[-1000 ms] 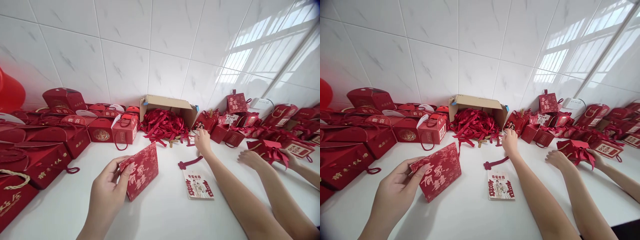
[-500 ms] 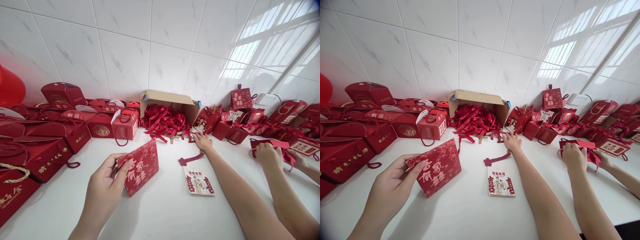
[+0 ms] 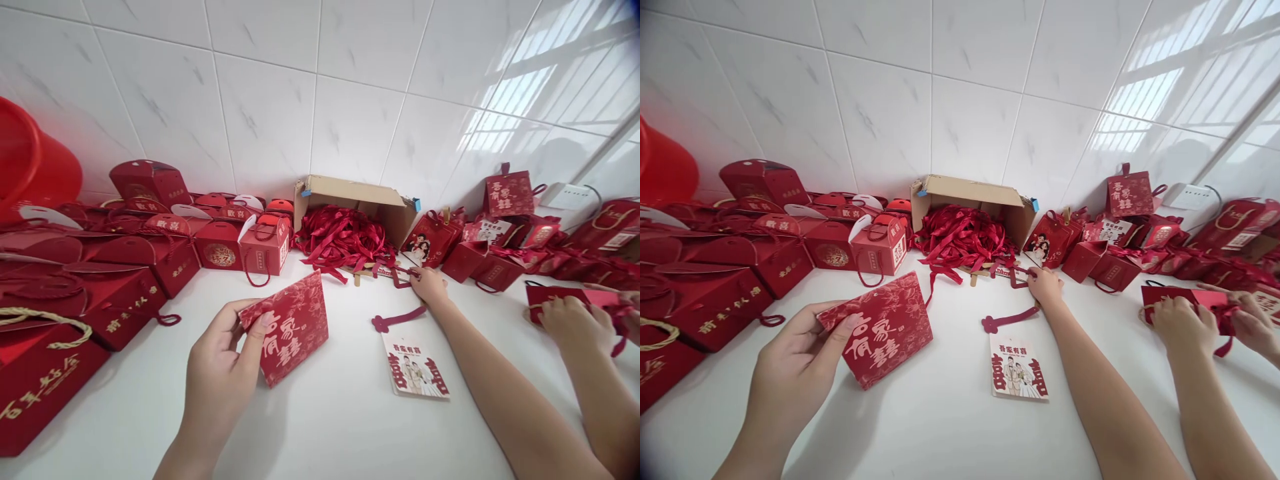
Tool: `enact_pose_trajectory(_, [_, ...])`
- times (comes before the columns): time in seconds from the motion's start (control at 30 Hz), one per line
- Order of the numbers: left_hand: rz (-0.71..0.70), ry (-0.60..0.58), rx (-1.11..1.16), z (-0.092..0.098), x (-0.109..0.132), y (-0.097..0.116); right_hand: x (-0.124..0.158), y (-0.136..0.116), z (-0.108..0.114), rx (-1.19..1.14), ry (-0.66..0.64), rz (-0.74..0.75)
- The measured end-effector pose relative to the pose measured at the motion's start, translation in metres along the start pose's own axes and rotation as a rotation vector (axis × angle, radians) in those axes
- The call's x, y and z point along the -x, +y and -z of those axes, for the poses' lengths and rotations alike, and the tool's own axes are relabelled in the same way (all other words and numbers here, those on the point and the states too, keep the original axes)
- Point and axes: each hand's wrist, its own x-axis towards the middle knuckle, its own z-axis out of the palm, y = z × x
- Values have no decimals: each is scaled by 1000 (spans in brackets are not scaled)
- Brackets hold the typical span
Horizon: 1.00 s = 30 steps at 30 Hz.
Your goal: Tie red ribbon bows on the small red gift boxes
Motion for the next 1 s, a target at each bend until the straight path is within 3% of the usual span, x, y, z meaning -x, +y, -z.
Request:
enact_pose_trajectory(0.2, [-19,78,-34,9,-4,0,0,0,1,-197,12,-66])
enact_pose_trajectory(0.37, [31,113,-61,25,-14,-4,-1,1,14,-542,76,-188])
enact_pose_trajectory(0.5, [56,143,-76,33,-21,-10,4,-26,33,-924,53,-175])
enact_pose_trajectory(0.6, [55,169,-91,33,-23,-16,29,-67,46,-1208,-103,-39])
enact_pose_trajectory(0.67, [-23,171,-125,31,-23,-19,58,-97,51,-1350,-257,71])
enact_pose_trajectory(0.77, [-288,229,-239,29,-17,-18,111,-133,57,-1456,-493,177])
enact_pose_trajectory(0.9, [-599,394,-398,28,6,-2,168,-151,63,-1678,-936,221])
enact_pose_trajectory(0.93, [-654,352,-359,27,13,3,177,-151,64,-1695,-997,222])
enact_pose_trajectory(1.0, [-716,123,-237,23,24,11,190,-150,66,-1690,-1032,243])
